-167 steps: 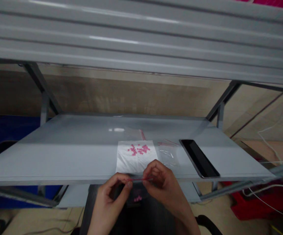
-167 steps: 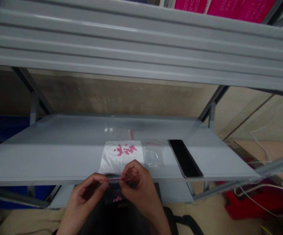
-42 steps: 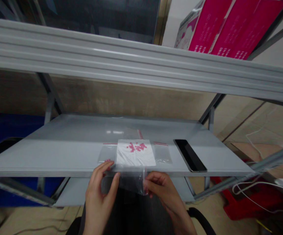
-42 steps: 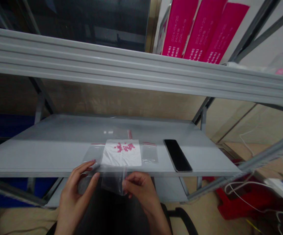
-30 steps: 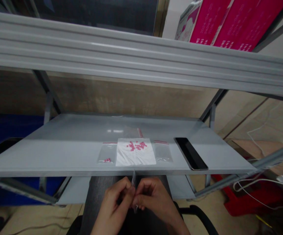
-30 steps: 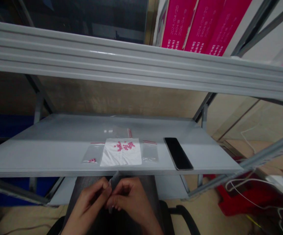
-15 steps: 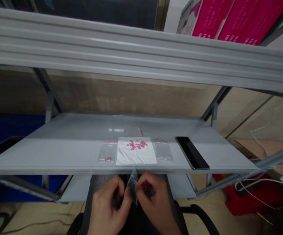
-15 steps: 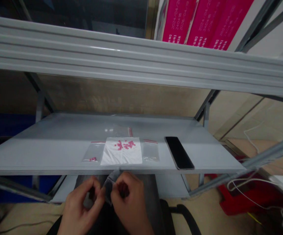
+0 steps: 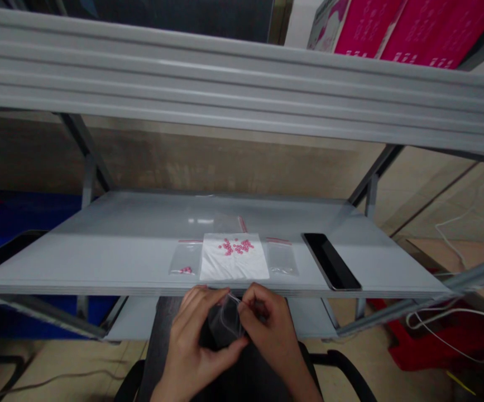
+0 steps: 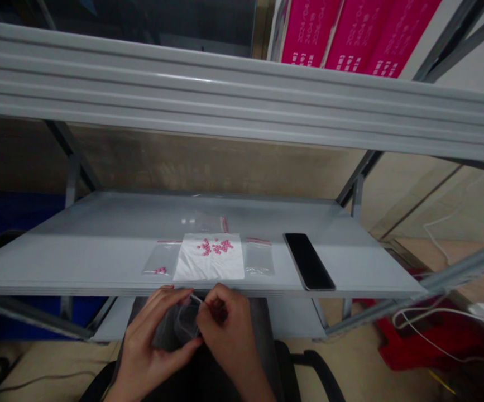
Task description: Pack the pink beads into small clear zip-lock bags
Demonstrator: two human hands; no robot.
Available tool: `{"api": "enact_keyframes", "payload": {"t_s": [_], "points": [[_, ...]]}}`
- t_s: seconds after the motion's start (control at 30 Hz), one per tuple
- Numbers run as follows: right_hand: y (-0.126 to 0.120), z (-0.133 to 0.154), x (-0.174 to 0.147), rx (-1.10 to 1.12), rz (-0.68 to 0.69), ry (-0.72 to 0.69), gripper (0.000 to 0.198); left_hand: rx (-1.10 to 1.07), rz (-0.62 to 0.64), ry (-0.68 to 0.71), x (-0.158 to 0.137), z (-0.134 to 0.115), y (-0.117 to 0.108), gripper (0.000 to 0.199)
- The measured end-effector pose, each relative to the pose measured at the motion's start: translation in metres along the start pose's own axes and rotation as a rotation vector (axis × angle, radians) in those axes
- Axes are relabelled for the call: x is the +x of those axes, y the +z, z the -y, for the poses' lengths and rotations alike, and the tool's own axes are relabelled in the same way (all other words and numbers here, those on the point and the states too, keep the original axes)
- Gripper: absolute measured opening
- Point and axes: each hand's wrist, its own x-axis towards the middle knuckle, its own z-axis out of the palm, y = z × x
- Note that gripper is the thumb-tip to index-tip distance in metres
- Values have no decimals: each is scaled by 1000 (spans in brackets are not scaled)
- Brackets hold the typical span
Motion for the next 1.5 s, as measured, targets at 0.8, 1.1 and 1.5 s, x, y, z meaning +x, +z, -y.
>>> {"api": "enact_keyframes", "payload": {"t_s": [0.8, 1.1, 1.5], "points": [[-2, -56, 92, -783, -358, -317, 10, 231, -187, -251, -14, 21, 52, 37], [-2, -50, 89, -732, -385, -320, 10, 134, -163, -358, -13, 19, 54, 36], [-15, -21, 60, -277, -3, -263, 10, 79, -159, -411, -12, 20, 54, 35]]}}
